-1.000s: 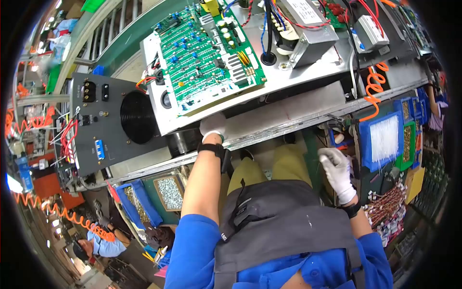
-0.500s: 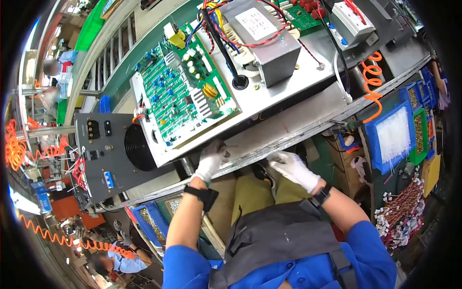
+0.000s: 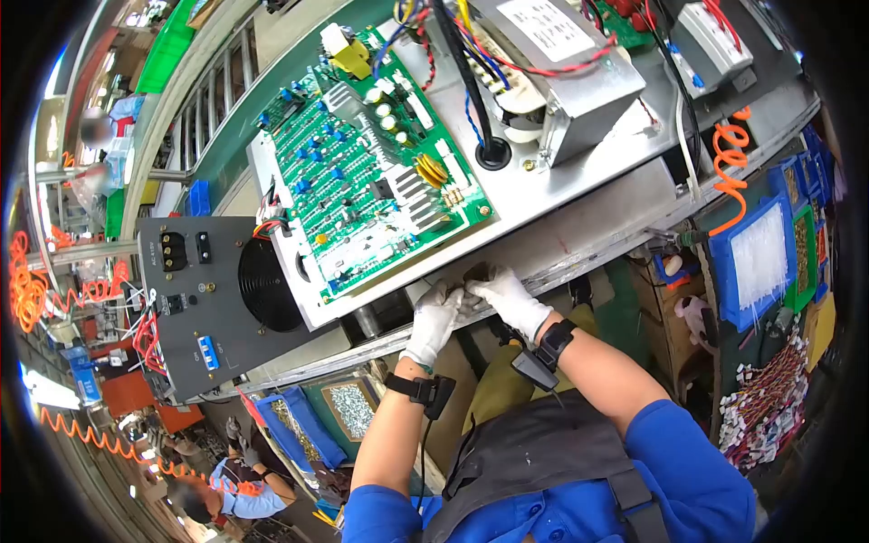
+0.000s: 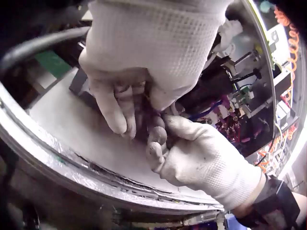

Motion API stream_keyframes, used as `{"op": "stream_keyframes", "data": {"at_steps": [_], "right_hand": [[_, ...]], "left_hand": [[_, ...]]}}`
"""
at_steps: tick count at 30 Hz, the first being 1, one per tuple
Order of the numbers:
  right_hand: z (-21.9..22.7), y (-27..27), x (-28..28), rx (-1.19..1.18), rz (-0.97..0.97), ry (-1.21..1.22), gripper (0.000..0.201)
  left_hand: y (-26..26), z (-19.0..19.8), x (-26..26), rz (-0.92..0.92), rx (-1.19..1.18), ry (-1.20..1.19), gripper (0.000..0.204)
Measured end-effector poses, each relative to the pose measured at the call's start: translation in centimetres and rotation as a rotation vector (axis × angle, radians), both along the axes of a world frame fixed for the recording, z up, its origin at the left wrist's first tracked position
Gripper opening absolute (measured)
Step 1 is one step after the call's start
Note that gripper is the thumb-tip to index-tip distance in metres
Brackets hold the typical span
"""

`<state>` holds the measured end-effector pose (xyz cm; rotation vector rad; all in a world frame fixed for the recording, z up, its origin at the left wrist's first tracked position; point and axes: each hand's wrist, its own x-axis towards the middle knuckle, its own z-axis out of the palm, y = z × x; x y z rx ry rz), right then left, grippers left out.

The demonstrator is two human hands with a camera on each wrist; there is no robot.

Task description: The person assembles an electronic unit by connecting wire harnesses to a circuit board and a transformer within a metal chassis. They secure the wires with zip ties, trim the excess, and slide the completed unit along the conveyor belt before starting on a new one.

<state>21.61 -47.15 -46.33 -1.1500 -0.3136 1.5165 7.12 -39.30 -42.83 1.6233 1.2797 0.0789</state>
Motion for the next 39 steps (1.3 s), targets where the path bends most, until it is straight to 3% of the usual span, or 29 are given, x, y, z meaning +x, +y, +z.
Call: {"op": "stream_keyframes", "data": {"at_steps": [1,2,3,5,6,7,9,10,18,20,26,30,35,36,39], "right_hand": [[-0.4,-0.3,-0.3,-0.007,-0.012,0.01,0.016],[-0.9,-0.2,-0.1,-0.009,-0.014,-0.209,0.019],[-1.5,-0.1,0.1,-0.014,-0.016,-0.428,0.023],[-4.9,-0.9,1.0,-0.181,0.057,-1.078,0.027],[-4.8,-1.8,2.2,-0.167,-0.02,-1.269,0.029],[-4.7,-2.7,3.7,-0.148,-0.099,-1.461,0.032],[-1.9,-3.4,7.1,-0.139,-0.047,-1.282,0.04],[-2.6,-3.9,7.6,-0.068,-0.006,-1.229,0.042],[-2.5,-4.7,9.6,-0.002,0.087,-1.141,0.047],[-2.5,-4.7,9.7,0.013,0.093,-1.143,0.047],[-2.7,-4.8,9.8,0.044,0.105,-1.117,0.048],[-2.0,-4.6,9.9,0.019,0.144,-1.129,0.049],[-1.0,-4.4,9.5,-0.051,0.195,-1.15,0.054],[-1.1,-4.4,9.5,-0.042,0.188,-1.166,0.054],[-1.7,-4.3,9.3,-0.016,0.168,-1.213,0.054]], "left_hand": [[0.0,-0.6,-0.4,-0.056,0.042,0.042,0.017],[0.1,0.7,0.6,-0.169,0.223,0.16,0.019],[0.5,0.2,0.6,-0.181,0.223,0.165,0.019],[1.0,-0.5,-0.6,-0.425,1.013,0.599,0.024],[2.3,1.3,1.4,-0.242,0.544,0.683,0.024],[2.5,0.5,1.3,-0.249,0.55,0.691,0.024],[2.8,-2.1,0.1,-0.291,0.701,0.643,0.022],[2.6,-2.6,0.2,-0.284,0.803,0.607,0.022],[3.3,-3.1,0.6,-0.243,0.746,0.732,0.023],[3.5,-3.7,0.0,-0.313,0.872,0.7,0.023],[3.9,-4.4,-1.2,-0.354,0.818,0.669,0.024],[3.3,-2.0,1.7,-0.29,0.678,0.714,0.025],[3.1,-2.2,1.8,-0.355,0.74,0.645,0.027],[3.7,-2.6,1.7,-0.452,0.678,0.73,0.029],[3.8,-2.3,2.4,-0.435,0.713,0.648,0.032]]}}
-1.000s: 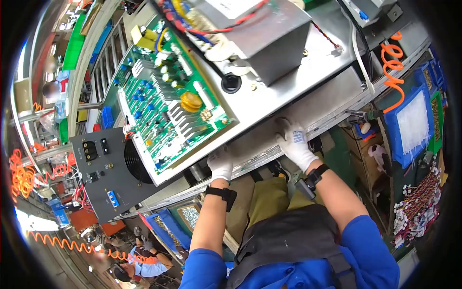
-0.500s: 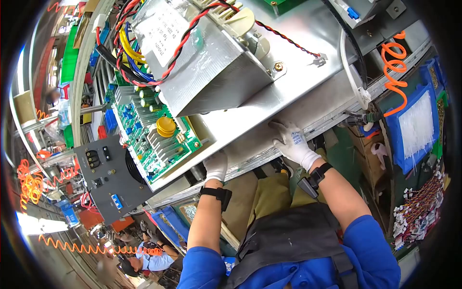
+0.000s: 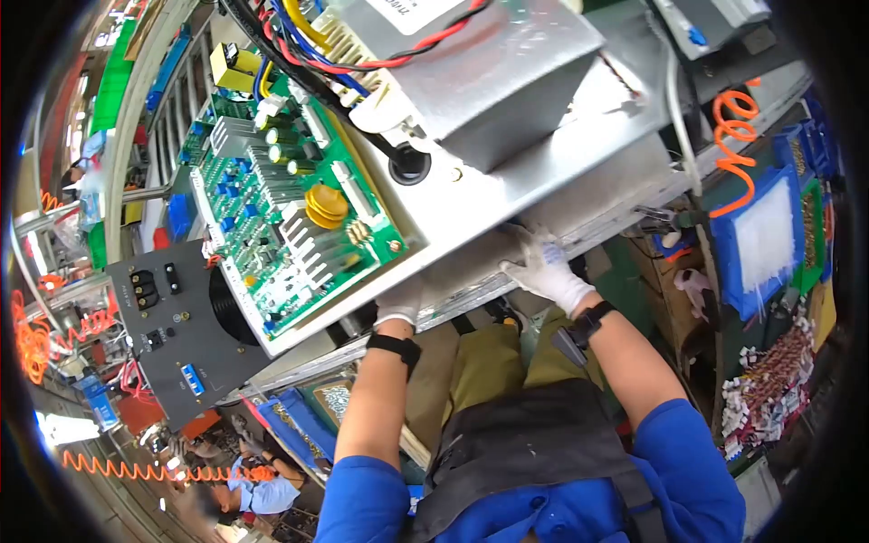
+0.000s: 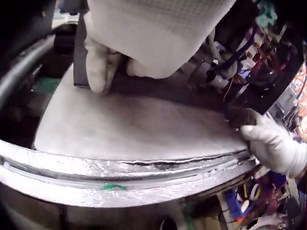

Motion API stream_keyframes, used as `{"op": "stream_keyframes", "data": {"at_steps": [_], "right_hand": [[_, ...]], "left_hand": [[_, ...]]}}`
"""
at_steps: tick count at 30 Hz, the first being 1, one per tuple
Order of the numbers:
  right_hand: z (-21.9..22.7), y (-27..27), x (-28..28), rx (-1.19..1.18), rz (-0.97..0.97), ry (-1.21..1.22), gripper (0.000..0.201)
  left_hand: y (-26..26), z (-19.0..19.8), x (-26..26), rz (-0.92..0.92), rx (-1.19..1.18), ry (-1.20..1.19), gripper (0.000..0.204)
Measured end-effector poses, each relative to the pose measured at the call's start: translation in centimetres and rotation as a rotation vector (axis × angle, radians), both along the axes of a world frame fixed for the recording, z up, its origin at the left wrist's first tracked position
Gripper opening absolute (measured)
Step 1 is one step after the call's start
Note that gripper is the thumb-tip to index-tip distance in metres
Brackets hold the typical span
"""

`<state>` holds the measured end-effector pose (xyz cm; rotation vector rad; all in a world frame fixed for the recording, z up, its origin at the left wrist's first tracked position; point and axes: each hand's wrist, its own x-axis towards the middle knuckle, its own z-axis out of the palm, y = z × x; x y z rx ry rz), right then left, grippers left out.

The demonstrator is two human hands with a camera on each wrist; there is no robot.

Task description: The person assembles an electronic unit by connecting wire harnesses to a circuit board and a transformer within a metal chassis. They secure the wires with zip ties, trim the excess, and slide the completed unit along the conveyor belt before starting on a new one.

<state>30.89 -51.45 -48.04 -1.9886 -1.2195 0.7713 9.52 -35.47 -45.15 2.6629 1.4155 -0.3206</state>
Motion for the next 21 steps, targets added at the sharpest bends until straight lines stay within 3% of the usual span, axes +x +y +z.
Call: {"op": "stream_keyframes", "data": {"at_steps": [1,4,5,6,8,9,10,12,13,14,15,16,17,18,20,21], "right_hand": [[-0.1,-0.2,0.0,0.024,-0.003,-0.016,0.053],[-1.2,-0.5,0.6,0.078,0.005,0.064,0.05],[-0.8,-0.7,1.2,0.081,-0.075,0.353,0.049],[-1.1,-0.9,1.7,0.091,-0.079,0.333,0.049],[-1.9,-0.7,2.6,0.045,-0.506,0.64,0.049],[1.0,-0.2,4.0,-0.016,-0.477,0.365,0.046],[1.1,0.8,4.6,-0.008,-0.475,0.363,0.046],[0.6,2.4,5.7,-0.122,-0.208,0.011,0.044],[-1.6,3.0,5.6,-0.05,-0.189,-0.223,0.034],[-0.7,2.9,5.9,-0.049,-0.178,-0.215,0.034],[1.2,2.5,6.4,-0.011,-0.273,0.166,0.028],[2.4,2.2,6.7,0.022,-0.363,0.545,0.023],[2.6,1.6,6.8,0.016,-0.472,0.967,0.017],[4.8,-0.1,7.3,0.097,-0.347,0.908,0.019],[5.8,-3.4,5.8,0.068,-0.504,1.177,0.021],[6.1,-4.9,5.5,-0.009,-0.442,1.133,0.021]], "left_hand": [[0.1,-2.1,-1.5,-0.045,0.106,0.048,0.033],[0.6,-0.9,-0.4,0.029,-0.014,0.176,0.035],[0.7,-1.2,-1.0,0.0,-0.001,0.121,0.036],[0.5,-0.7,-0.9,-0.029,0.018,0.068,0.037],[-1.1,2.1,0.8,0.068,-0.029,0.142,0.039],[-2.6,2.7,1.4,0.069,0.033,0.186,0.039],[-4.0,2.9,1.6,0.073,0.093,0.233,0.039],[-6.4,2.6,2.7,0.022,0.149,-0.223,0.043],[-7.1,2.8,3.6,0.108,-0.076,-0.155,0.042],[-8.3,4.8,5.7,0.14,-0.198,-0.16,0.04],[-8.7,4.2,6.8,0.228,-0.386,-0.365,0.042],[-9.1,2.6,7.6,0.459,-0.65,-0.595,0.043],[-9.3,3.5,9.4,0.72,-0.935,-0.741,0.04],[-9.4,3.8,10.3,0.731,-0.941,-0.758,0.04],[-10.0,3.9,11.9,0.822,-1.472,-1.147,0.036],[-10.4,4.4,12.7,0.729,-1.403,-1.171,0.027]]}}
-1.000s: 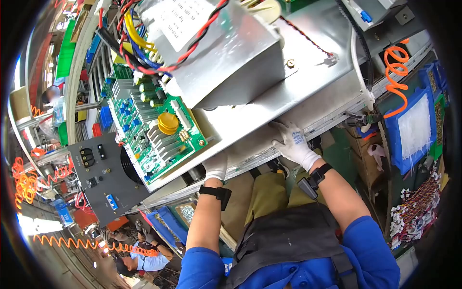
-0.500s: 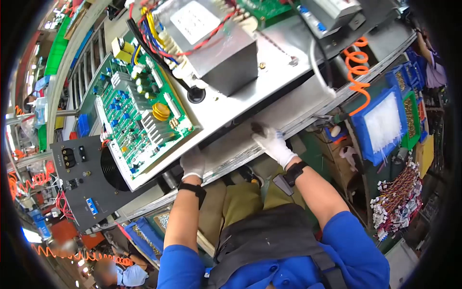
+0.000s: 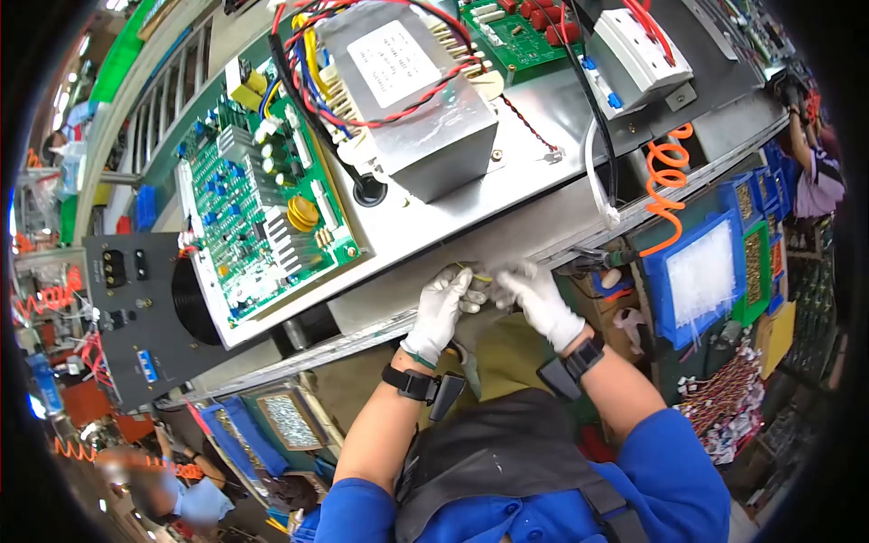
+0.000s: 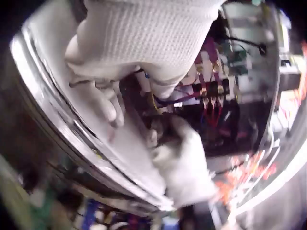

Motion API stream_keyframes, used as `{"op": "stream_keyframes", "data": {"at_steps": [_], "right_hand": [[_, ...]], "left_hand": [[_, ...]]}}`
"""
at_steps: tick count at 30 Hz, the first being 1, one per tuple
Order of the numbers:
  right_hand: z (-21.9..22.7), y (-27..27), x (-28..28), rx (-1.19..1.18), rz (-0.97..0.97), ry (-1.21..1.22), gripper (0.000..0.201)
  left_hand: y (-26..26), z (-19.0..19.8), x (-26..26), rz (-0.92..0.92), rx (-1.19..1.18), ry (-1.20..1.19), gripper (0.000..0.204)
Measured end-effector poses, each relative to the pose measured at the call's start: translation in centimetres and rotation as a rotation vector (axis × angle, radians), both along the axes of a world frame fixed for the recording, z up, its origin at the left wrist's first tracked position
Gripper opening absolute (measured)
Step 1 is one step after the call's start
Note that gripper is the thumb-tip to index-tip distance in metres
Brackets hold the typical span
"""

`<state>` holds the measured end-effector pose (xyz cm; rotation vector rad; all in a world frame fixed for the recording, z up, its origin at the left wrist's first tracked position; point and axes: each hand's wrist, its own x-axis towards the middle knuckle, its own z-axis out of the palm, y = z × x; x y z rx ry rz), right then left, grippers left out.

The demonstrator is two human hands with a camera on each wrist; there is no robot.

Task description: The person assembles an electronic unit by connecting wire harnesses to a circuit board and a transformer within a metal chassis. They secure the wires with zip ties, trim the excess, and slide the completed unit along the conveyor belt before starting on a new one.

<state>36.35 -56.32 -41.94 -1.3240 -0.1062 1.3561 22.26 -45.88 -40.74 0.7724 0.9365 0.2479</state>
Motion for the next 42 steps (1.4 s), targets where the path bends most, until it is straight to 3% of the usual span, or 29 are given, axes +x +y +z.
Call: {"op": "stream_keyframes", "data": {"at_steps": [1,2,4,5,6,7,8,9,11,12,13,15,16,19,23,25,26,27,29,30,33,34,38,39,40,41,42], "right_hand": [[0.3,-1.1,-0.1,-0.036,0.091,-0.031,0.022],[1.0,-1.3,-0.3,-0.173,0.27,-0.172,0.019],[-0.6,-1.6,-1.2,0.054,0.496,-0.795,0.023],[-0.8,-1.1,-1.5,0.195,0.565,-1.082,0.024],[-0.1,0.1,-1.5,0.197,0.573,-1.082,0.024],[1.1,1.5,-1.4,-0.01,0.684,-0.869,0.025],[1.8,2.3,-1.6,-0.214,0.784,-0.646,0.026],[0.4,2.5,-2.1,-0.163,0.605,-0.468,0.024],[-0.6,2.7,-3.6,-0.141,0.261,0.085,0.018],[-0.9,2.9,-4.6,-0.138,0.27,0.086,0.018],[-1.3,3.1,-5.7,-0.102,0.172,0.198,0.016],[-2.1,3.3,-8.1,-0.036,0.076,0.345,0.014],[-2.1,3.3,-9.0,-0.038,0.073,0.372,0.015],[-2.5,3.6,-10.6,-0.092,0.125,0.315,0.016],[-3.7,3.5,-10.1,-0.06,0.355,0.114,0.023],[-4.7,3.9,-9.8,0.257,0.633,-0.782,0.029],[-3.1,4.5,-9.5,0.1,0.646,-0.5,0.03],[-3.0,4.8,-9.2,0.106,0.644,-0.502,0.03],[-2.6,5.3,-8.3,0.069,0.438,-0.057,0.024],[-1.8,5.8,-7.5,-0.038,0.462,0.03,0.02],[-1.1,6.5,-6.5,-0.014,0.54,0.014,0.016],[-1.1,6.7,-6.3,-0.013,0.54,0.014,0.016],[0.0,6.5,-5.9,0.1,0.525,0.046,0.016],[0.4,6.5,-5.6,0.142,0.494,0.019,0.017],[-5.1,5.7,-5.8,0.191,0.727,-0.55,0.029],[-2.9,5.8,-5.7,0.0,0.738,-0.312,0.036],[-4.4,5.2,-5.6,-0.03,0.896,-0.77,0.028]], "left_hand": [[-0.4,-0.3,0.3,0.013,-0.014,-0.016,0.027],[-0.7,-0.2,0.7,-0.089,0.147,0.169,0.024],[-0.3,0.2,0.8,-0.372,0.525,0.472,0.019],[0.2,0.6,0.9,-0.363,0.521,0.47,0.019],[0.6,0.9,0.8,-0.419,0.616,0.464,0.02],[0.8,1.1,0.4,-0.476,0.71,0.46,0.021],[0.7,-0.1,-0.5,-0.392,0.638,0.429,0.025],[0.7,-1.3,-1.8,-0.383,0.639,0.431,0.025],[0.7,-2.7,-4.9,-0.276,0.953,0.542,0.028],[0.5,-0.5,-5.4,-0.265,0.564,0.62,0.026],[0.2,0.0,-6.1,-0.255,0.563,0.626,0.026],[-0.6,0.6,-7.2,-0.089,0.025,0.254,0.024],[-0.8,-1.5,-8.5,-0.063,-0.018,0.139,0.022],[-0.9,-1.9,-10.6,0.066,-0.08,0.096,0.023],[-0.4,-1.8,-11.7,0.065,-0.103,0.125,0.025],[-0.5,-3.0,-12.0,0.149,-0.22,0.038,0.024],[-0.3,-3.0,-11.8,0.156,-0.238,0.015,0.019],[-0.3,-2.9,-11.8,0.155,-0.232,0.014,0.019],[-0.1,-2.2,-11.3,0.076,-0.073,0.092,0.015],[0.2,-0.8,-10.5,-0.006,0.02,0.277,0.013],[1.1,-0.6,-10.2,-0.041,0.015,0.306,0.015],[1.0,-1.4,-10.8,0.043,-0.027,0.148,0.014],[1.4,-0.7,-10.5,0.096,-0.096,-0.109,0.014],[1.6,-2.5,-11.1,0.013,-0.022,0.002,0.019],[1.8,-6.0,-12.4,-0.255,0.614,0.227,0.021],[1.8,-8.8,-13.3,-0.509,1.261,0.433,0.023],[2.2,-7.2,-13.1,-0.524,1.301,0.714,0.025]]}}
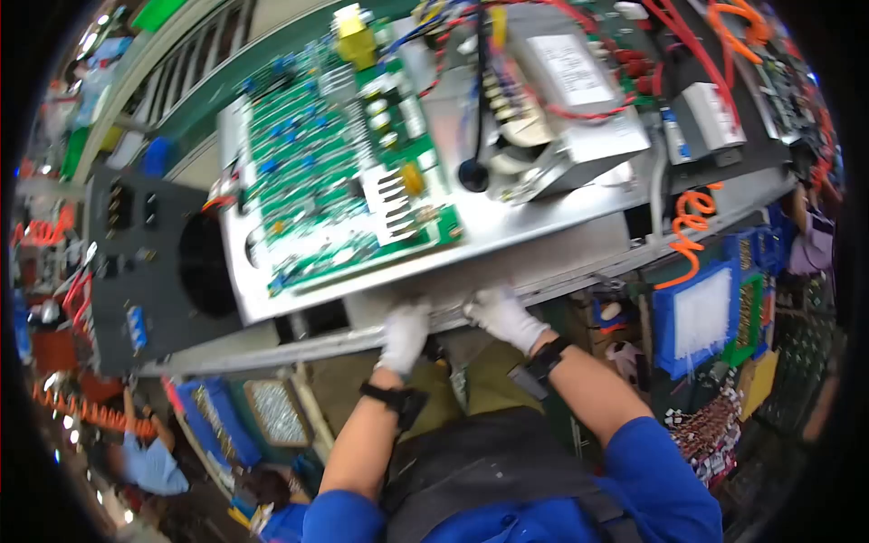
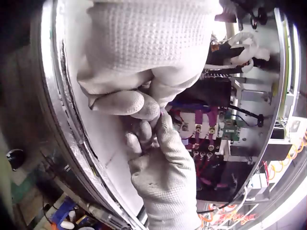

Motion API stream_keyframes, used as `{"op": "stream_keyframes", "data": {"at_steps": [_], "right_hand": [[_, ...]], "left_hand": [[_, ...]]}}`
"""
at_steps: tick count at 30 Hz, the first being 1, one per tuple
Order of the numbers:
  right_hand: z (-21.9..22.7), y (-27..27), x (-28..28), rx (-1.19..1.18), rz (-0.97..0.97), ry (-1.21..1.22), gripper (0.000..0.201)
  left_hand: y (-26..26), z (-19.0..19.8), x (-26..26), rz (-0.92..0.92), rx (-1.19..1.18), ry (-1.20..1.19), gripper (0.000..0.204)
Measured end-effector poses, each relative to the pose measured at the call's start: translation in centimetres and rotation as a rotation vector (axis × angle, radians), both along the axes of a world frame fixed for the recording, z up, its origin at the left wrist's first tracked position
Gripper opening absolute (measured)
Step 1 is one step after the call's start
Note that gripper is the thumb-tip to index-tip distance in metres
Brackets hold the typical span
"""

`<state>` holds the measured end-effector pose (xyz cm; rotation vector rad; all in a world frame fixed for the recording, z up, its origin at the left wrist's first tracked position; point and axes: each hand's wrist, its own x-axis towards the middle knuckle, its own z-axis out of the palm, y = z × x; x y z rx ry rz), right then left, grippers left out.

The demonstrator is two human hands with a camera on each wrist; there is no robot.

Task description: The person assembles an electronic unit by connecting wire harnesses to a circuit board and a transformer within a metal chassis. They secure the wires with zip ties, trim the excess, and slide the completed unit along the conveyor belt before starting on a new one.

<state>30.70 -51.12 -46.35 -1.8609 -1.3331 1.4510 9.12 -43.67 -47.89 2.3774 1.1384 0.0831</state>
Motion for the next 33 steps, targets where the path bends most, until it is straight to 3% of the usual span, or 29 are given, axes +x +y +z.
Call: {"op": "stream_keyframes", "data": {"at_steps": [1,3,5,6,7,8,12,14,16,19,21,22,24,25,28,31,33], "right_hand": [[-1.6,-0.7,0.6,0.085,0.18,-0.438,0.021],[-1.9,-1.3,3.6,-0.088,0.089,-0.56,0.021],[-4.9,-2.4,7.4,0.172,0.162,-0.868,0.022],[-2.7,-2.0,8.3,0.345,0.045,-1.036,0.026],[-2.5,-1.2,9.3,0.35,0.026,-1.066,0.027],[-4.2,-0.6,11.0,0.337,0.119,-1.12,0.033],[-6.7,2.0,13.8,0.168,-0.039,-1.079,0.034],[-7.7,2.1,14.4,0.334,-0.172,-1.096,0.034],[-7.7,2.0,15.1,0.272,-0.162,-1.02,0.035],[-6.0,2.3,15.1,0.158,-0.131,-0.904,0.036],[-3.2,2.7,14.2,0.094,0.015,-1.036,0.034],[-4.0,2.5,14.4,0.095,0.017,-1.035,0.034],[-5.8,2.1,14.0,0.473,-0.084,-1.237,0.033],[-6.6,2.0,14.2,0.468,-0.088,-1.23,0.033],[-3.7,3.5,14.0,0.06,-0.079,-0.845,0.039],[-8.4,2.4,14.2,0.139,-0.117,-0.977,0.041],[-7.2,2.8,13.9,0.093,-0.064,-0.975,0.042]], "left_hand": [[0.9,2.2,0.3,0.11,0.125,0.197,0.027],[3.0,2.1,0.0,0.44,0.274,-0.101,0.03],[4.4,1.6,-1.5,0.332,0.293,0.153,0.032],[5.3,-1.1,-3.0,0.232,0.421,0.212,0.031],[5.6,-3.6,-4.0,0.13,0.55,0.272,0.031],[5.9,-3.5,-3.8,0.165,0.559,0.31,0.03],[6.5,-3.0,-3.1,0.237,0.416,0.269,0.033],[6.6,-1.8,-2.7,0.295,0.253,0.277,0.036],[6.8,-1.9,-2.8,0.309,0.194,0.272,0.036],[6.8,-1.9,-2.7,0.311,0.226,0.275,0.037],[7.0,-2.9,-3.1,0.348,0.215,0.225,0.038],[6.9,-3.4,-3.3,0.342,0.245,0.222,0.039],[6.9,-2.8,-3.2,0.332,0.276,0.23,0.04],[6.8,-2.5,-3.1,0.357,0.256,0.202,0.041],[6.8,-1.1,-2.3,0.289,0.291,0.301,0.039],[7.0,-3.5,-3.6,0.194,0.393,0.413,0.033],[7.0,-4.1,-4.0,0.205,0.43,0.359,0.031]]}}
